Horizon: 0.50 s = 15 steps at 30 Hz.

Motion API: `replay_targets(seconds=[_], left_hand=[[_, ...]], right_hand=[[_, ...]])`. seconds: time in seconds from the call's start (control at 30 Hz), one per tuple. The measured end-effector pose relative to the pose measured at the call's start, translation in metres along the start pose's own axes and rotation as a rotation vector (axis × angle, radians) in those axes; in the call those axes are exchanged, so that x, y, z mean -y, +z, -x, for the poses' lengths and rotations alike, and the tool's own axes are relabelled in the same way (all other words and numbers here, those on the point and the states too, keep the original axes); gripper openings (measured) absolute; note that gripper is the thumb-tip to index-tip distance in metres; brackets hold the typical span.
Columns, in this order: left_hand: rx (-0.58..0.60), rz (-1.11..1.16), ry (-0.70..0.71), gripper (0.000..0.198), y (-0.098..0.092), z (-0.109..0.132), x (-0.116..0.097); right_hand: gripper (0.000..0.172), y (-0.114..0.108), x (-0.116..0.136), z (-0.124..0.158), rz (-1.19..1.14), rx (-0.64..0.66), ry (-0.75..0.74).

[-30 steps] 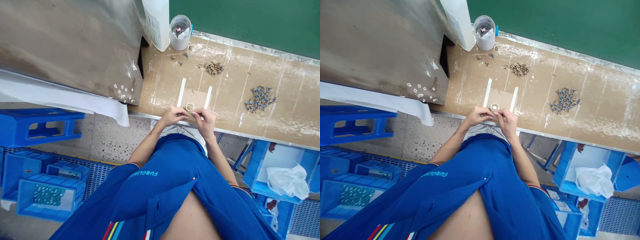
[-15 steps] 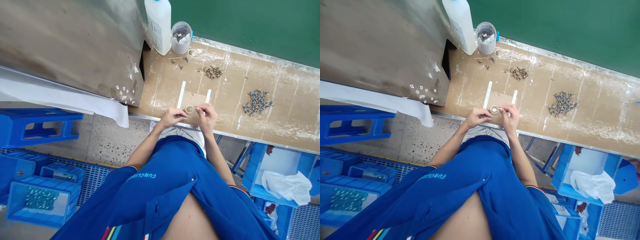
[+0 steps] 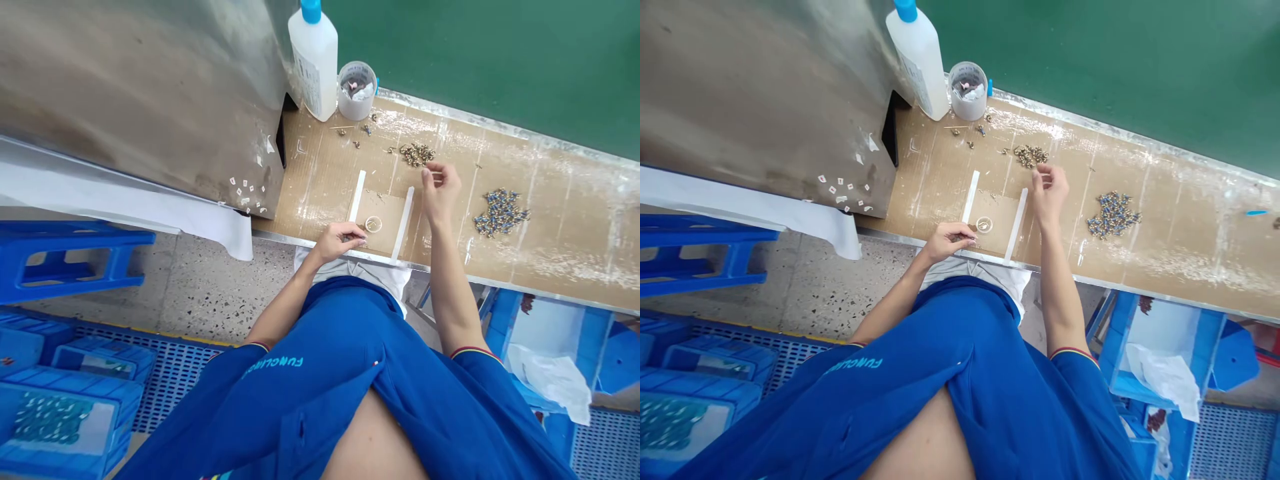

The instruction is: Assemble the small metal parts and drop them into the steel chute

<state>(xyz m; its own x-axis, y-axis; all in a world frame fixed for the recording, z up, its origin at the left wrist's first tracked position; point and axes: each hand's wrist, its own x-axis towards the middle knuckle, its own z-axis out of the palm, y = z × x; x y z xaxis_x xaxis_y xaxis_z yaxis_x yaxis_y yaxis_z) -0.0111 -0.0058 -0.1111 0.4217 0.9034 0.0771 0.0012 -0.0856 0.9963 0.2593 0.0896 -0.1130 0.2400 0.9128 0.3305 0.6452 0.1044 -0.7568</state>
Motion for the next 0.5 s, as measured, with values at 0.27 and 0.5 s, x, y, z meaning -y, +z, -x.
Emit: replay_targets(seconds=[0.27, 0.5], left_hand=[[-0.017, 0.028, -0.015, 0.03, -0.001, 0.0, 0.0], [-0.009, 0.05, -0.048, 0.025, -0.002, -0.001, -0.002]], right_hand=[[0.019, 0.018, -0.02, -0.035, 0.066, 0.152, -0.049], [0.041, -0.012, -0.011, -0.012, 0.009, 0.282, -0.067]])
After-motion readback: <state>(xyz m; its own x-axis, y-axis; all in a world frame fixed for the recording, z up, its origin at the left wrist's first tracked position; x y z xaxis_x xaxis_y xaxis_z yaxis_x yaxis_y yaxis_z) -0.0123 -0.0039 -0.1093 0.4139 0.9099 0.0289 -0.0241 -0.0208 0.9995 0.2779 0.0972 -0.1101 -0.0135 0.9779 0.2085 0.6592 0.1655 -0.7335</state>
